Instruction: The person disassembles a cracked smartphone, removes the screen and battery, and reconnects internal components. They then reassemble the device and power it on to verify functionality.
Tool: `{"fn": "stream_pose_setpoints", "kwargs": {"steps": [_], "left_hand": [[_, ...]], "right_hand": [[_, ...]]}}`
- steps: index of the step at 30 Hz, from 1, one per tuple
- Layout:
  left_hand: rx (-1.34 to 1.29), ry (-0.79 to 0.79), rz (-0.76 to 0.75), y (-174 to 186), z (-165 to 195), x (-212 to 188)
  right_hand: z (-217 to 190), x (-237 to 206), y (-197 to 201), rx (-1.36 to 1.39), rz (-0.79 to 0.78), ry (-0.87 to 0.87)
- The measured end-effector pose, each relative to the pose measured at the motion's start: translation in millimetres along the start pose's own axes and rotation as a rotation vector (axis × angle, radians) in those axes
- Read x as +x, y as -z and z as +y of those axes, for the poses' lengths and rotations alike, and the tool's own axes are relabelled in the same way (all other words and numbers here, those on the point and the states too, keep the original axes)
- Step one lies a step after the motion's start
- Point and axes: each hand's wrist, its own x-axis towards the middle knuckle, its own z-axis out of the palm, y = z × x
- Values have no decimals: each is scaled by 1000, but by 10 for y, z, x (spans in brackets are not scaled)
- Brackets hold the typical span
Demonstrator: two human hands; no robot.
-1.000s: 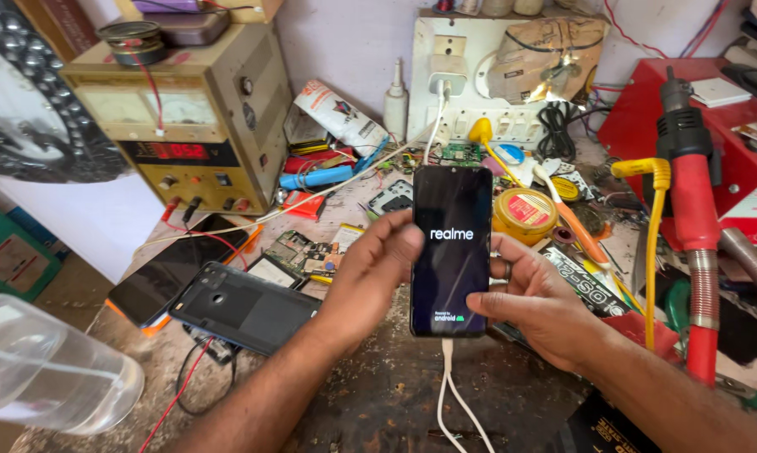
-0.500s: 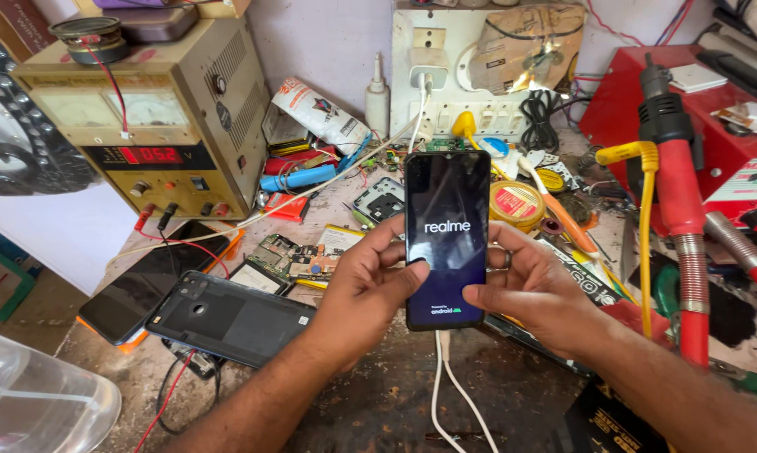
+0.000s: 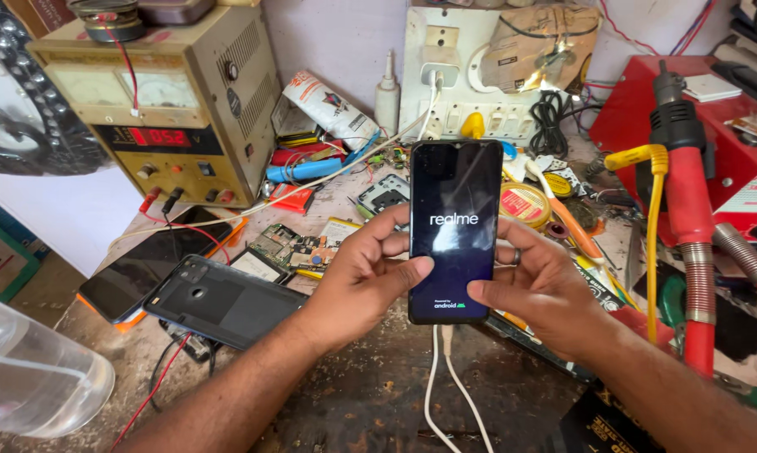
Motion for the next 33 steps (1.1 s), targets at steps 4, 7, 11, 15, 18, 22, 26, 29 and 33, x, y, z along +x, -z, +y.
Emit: {"fn": "stream_pose_setpoints", "kwargs": {"steps": [4,7,11,15,18,22,26,29,33], "left_hand": [[-10,29,-4,23,0,13],[-13,95,15,40,2,11],[-3,172,4,64,-20,0],[-20,170,-33,100,-45,23],[42,175,-33,118,-37,27],[83,183,-10,112,-13,18],[79,172,0,98,-17,24],[91,170,10,95,-27,22],[72,144,2,80,-29,26]], "right_hand": [[-6,-2,15,1,-11,12],[-1,17,24,25,8,-3],[0,29,37,43,1,-17],[-6,22,31,6,1,-9],[-12,26,20,10,-3,1],[-15,28,27,-2,-5,5],[-5,37,52,-25,-8,10],[2,38,64,-21,-17,16],[-3,52,63,1,-34,5]]}}
